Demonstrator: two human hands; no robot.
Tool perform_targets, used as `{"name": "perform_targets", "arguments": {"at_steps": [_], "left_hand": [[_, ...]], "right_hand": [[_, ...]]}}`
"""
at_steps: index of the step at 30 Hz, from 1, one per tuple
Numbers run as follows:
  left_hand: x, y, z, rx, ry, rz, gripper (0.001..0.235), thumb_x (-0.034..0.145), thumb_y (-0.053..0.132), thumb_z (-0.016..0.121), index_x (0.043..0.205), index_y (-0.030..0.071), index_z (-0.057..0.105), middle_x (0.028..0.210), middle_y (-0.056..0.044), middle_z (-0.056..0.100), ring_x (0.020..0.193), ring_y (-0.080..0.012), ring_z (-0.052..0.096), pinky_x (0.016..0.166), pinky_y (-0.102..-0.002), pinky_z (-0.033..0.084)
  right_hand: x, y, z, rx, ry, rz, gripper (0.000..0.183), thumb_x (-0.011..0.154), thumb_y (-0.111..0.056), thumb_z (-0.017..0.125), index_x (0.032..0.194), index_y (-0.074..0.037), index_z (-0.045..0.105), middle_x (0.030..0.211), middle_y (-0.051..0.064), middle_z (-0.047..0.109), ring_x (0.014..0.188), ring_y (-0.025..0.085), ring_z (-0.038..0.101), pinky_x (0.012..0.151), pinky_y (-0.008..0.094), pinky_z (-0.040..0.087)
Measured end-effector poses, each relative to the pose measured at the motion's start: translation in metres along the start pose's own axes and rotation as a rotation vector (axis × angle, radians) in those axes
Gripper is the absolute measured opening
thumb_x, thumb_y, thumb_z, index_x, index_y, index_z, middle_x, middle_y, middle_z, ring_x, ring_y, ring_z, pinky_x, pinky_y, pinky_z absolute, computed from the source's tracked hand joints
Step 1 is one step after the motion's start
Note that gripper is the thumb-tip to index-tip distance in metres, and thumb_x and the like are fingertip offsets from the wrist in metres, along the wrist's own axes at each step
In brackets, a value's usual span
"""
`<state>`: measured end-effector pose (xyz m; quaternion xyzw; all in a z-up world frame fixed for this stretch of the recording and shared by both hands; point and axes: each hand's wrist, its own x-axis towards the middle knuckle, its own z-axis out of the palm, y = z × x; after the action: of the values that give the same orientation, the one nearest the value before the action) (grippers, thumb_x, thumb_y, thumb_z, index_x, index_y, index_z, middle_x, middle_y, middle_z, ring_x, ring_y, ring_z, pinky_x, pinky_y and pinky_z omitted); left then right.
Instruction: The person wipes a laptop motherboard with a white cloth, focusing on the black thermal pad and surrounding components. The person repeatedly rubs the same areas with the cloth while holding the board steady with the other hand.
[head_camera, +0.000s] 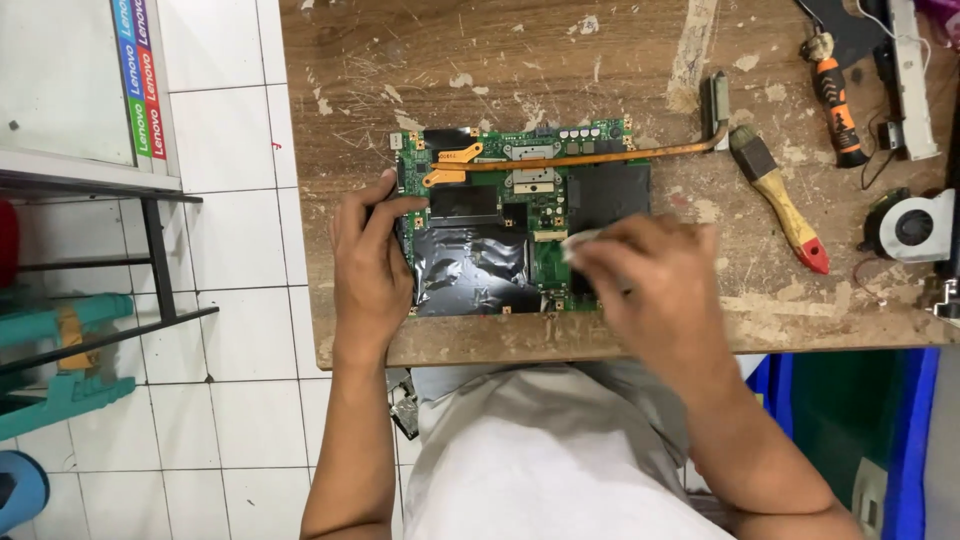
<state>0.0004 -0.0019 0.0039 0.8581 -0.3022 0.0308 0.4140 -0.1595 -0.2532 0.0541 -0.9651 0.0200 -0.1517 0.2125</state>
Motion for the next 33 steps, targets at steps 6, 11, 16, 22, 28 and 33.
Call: {"name": "perform_targets", "arguments": {"at_steps": [6,11,16,22,28,33], "left_hand": [[-0.002,-0.006,0.004,0.0,0.006,0.001,0.043,0.114,-0.001,0.039,0.119,0.018,0.077,0.133,-0.01,0.065,0.131,-0.0354,0.062,0.112,-0.046,0.044],[0.0,-0.002,-0.001,0.0,0.009,-0.011,0.042,0.113,-0.003,0.04,0.118,0.017,0.077,0.133,-0.012,0.065,0.129,-0.0369,0.063,0.108,-0.046,0.044],[-0.001,-0.003,0.001,-0.003,0.006,-0.013,0.042,0.113,-0.004,0.041,0.119,0.017,0.077,0.135,-0.011,0.065,0.127,-0.0362,0.063,0.107,-0.046,0.044],[-0.002,-0.006,-0.001,-0.009,-0.009,-0.012,0.043,0.112,-0.005,0.04,0.122,0.018,0.075,0.135,-0.011,0.064,0.127,-0.035,0.062,0.105,-0.044,0.044],[-0.001,-0.007,-0.003,-0.03,-0.014,0.004,0.043,0.111,-0.003,0.039,0.123,0.017,0.075,0.134,-0.011,0.064,0.128,-0.0344,0.06,0.107,-0.045,0.044],[-0.002,-0.003,-0.007,-0.039,-0.019,-0.019,0.042,0.112,-0.001,0.038,0.127,0.015,0.074,0.138,-0.013,0.065,0.129,-0.0349,0.061,0.109,-0.046,0.044]], "right_hand": [[0.005,0.055,0.009,-0.09,0.135,0.131,0.008,0.101,-0.014,0.091,0.104,-0.021,0.088,0.096,0.001,0.072,0.088,0.027,0.072,0.087,0.039,0.039],[0.018,0.036,0.005,-0.076,0.107,0.06,0.009,0.096,-0.013,0.093,0.099,-0.021,0.089,0.092,0.002,0.073,0.085,0.027,0.074,0.082,0.037,0.044],[0.017,0.04,0.0,-0.066,0.035,0.08,0.009,0.098,-0.016,0.091,0.103,-0.024,0.089,0.092,-0.001,0.073,0.086,0.024,0.075,0.082,0.035,0.044],[0.027,0.034,-0.008,0.01,-0.002,0.048,0.011,0.095,-0.012,0.091,0.101,-0.021,0.089,0.093,0.0,0.075,0.086,0.022,0.076,0.081,0.033,0.044],[0.053,0.006,0.01,-0.072,0.002,-0.093,0.006,0.101,-0.02,0.087,0.105,-0.024,0.085,0.098,-0.004,0.074,0.092,0.021,0.074,0.083,0.034,0.041],[0.081,-0.007,0.049,-0.193,0.042,-0.221,0.003,0.102,-0.022,0.086,0.102,-0.023,0.083,0.096,-0.004,0.072,0.091,0.02,0.073,0.084,0.035,0.042]]}}
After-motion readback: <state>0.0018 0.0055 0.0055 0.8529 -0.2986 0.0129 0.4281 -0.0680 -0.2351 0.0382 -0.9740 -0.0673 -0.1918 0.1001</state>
